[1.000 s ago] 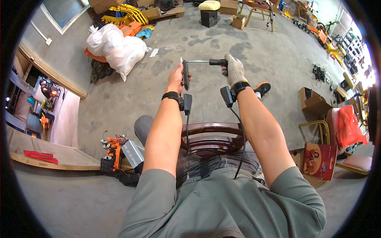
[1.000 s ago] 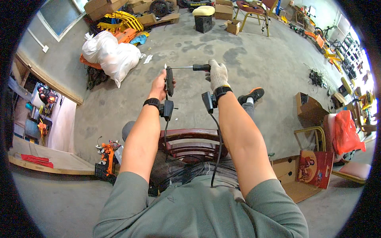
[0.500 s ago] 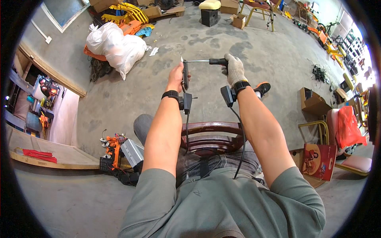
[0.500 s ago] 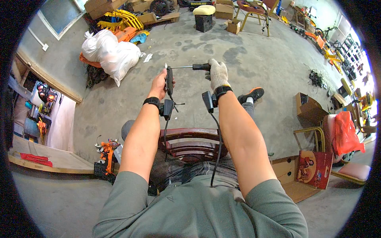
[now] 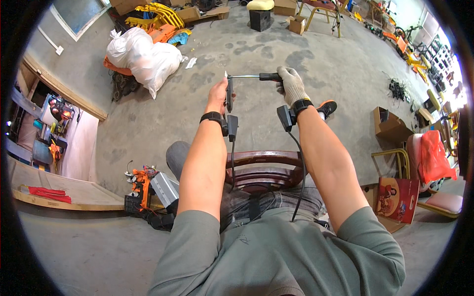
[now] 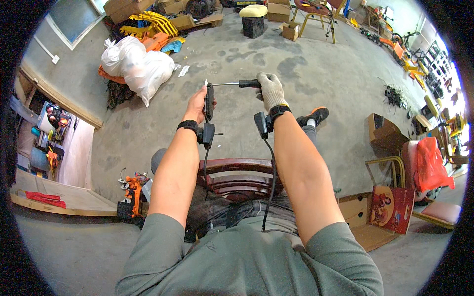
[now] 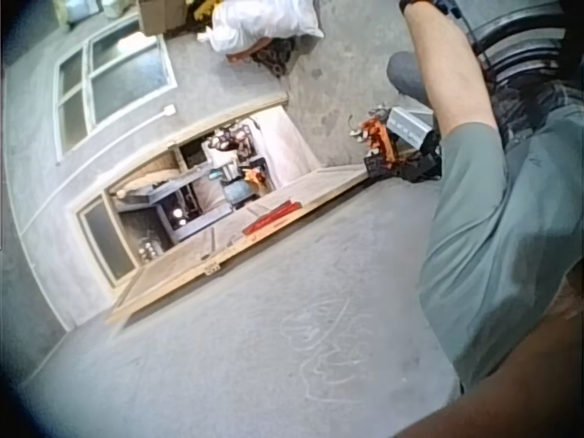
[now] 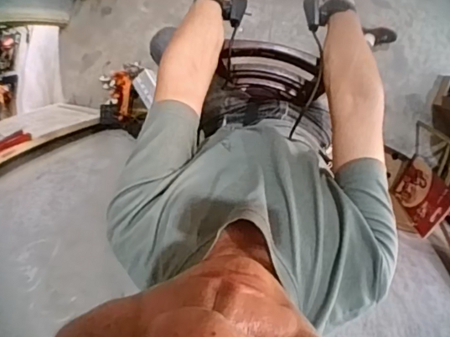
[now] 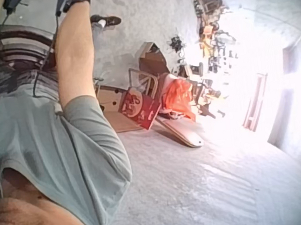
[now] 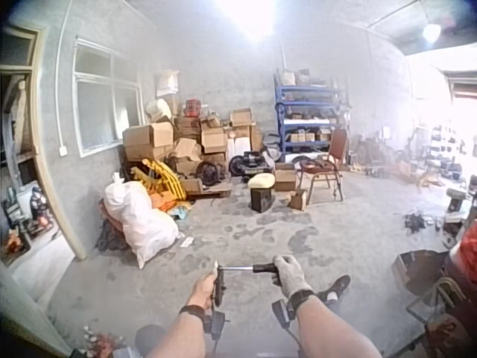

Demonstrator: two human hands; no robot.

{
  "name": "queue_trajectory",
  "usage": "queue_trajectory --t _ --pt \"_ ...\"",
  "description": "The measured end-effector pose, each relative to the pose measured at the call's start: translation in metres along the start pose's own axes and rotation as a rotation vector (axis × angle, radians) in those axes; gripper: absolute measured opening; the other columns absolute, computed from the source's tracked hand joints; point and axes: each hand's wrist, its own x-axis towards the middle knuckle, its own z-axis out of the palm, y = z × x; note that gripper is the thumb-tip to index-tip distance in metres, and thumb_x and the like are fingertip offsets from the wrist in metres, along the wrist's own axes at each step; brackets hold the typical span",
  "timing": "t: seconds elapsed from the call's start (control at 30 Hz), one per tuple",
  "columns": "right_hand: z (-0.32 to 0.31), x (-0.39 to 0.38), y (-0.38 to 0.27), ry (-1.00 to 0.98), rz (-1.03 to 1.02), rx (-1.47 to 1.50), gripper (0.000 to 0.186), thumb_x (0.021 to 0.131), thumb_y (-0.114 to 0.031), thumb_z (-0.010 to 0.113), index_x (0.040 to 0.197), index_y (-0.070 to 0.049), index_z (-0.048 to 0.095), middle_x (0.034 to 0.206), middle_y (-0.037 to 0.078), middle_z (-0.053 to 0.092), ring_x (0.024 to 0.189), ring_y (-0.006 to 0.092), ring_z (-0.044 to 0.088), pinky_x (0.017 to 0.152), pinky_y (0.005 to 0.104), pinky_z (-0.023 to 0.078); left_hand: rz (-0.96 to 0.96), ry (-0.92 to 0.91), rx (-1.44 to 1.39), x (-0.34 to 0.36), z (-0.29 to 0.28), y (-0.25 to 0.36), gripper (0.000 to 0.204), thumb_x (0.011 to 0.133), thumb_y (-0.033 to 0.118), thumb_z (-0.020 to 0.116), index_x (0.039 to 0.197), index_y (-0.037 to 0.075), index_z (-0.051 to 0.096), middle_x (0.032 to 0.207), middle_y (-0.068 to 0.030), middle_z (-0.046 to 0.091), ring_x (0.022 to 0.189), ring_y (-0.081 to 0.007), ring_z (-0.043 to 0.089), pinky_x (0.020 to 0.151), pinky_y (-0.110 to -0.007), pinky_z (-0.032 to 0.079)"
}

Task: Using a screwdriver to repair or assemble a small motor component while sitting in a workshop.

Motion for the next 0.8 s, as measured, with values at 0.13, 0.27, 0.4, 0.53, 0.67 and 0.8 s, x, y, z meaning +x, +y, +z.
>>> queue_trajectory --t 0.13,0.27,0.4,0.53,0.67,0.8 --pt "-0.0016 -0.0013 0.0001 -0.010 0.014 -0.041 0.034 0.088 -0.030 0.060 0.105 -0.001 0.056 0.075 0.007 0.057 0.053 0.0133 0.053 0.047 0.0269 0.044 -0.003 0.000 0.008 0.0004 -0.0007 -0.0006 0.028 0.095 0.036 0.052 0.097 0.009 0.058 0.074 -0.0081 0.062 0.062 -0.0201 0.062 0.055 -0.033 0.050" --pt "-0.0011 -0.0024 -0.0006 -0.011 0.006 -0.050 0.035 0.087 -0.031 0.060 0.104 0.000 0.055 0.074 0.008 0.057 0.053 0.0133 0.053 0.046 0.0267 0.044 -0.003 0.005 -0.003 -0.0009 -0.0005 -0.0005 0.027 0.094 0.035 0.053 0.097 0.009 0.059 0.075 -0.0083 0.063 0.062 -0.0199 0.062 0.054 -0.033 0.049" --pt "0.0002 -0.0023 -0.0010 0.012 0.002 -0.088 0.038 0.086 -0.031 0.059 0.104 0.002 0.054 0.073 0.009 0.057 0.051 0.0142 0.053 0.046 0.0276 0.045 0.002 0.020 0.021 -0.0018 0.0004 -0.0005 0.027 0.094 0.035 0.053 0.098 0.009 0.059 0.076 -0.0084 0.063 0.063 -0.0198 0.062 0.055 -0.032 0.049" --pt "0.0016 -0.0012 -0.0026 0.052 0.034 -0.118 0.039 0.084 -0.029 0.059 0.104 0.004 0.053 0.072 0.010 0.057 0.050 0.0154 0.053 0.046 0.0292 0.046 -0.031 0.024 -0.052 -0.0009 0.0013 -0.0001 0.028 0.095 0.032 0.049 0.098 0.006 0.058 0.077 -0.0112 0.064 0.063 -0.0227 0.062 0.057 -0.034 0.051" --pt "0.0010 -0.0018 -0.0056 0.115 0.061 -0.099 0.036 0.082 -0.026 0.060 0.103 0.003 0.053 0.070 0.010 0.056 0.050 0.0155 0.053 0.045 0.0291 0.045 -0.096 0.104 -0.188 0.0007 -0.0003 0.0009 0.030 0.095 0.028 0.044 0.096 0.000 0.056 0.077 -0.0151 0.063 0.065 -0.0265 0.063 0.059 -0.038 0.053" --pt "0.0012 -0.0030 -0.0081 0.124 0.078 -0.064 0.034 0.080 -0.025 0.061 0.098 0.003 0.054 0.067 0.009 0.056 0.049 0.0162 0.053 0.045 0.0296 0.044 -0.085 0.077 -0.185 0.0039 -0.0027 0.0006 0.028 0.095 0.026 0.044 0.094 -0.001 0.054 0.076 -0.0158 0.062 0.066 -0.0271 0.063 0.059 -0.040 0.053"
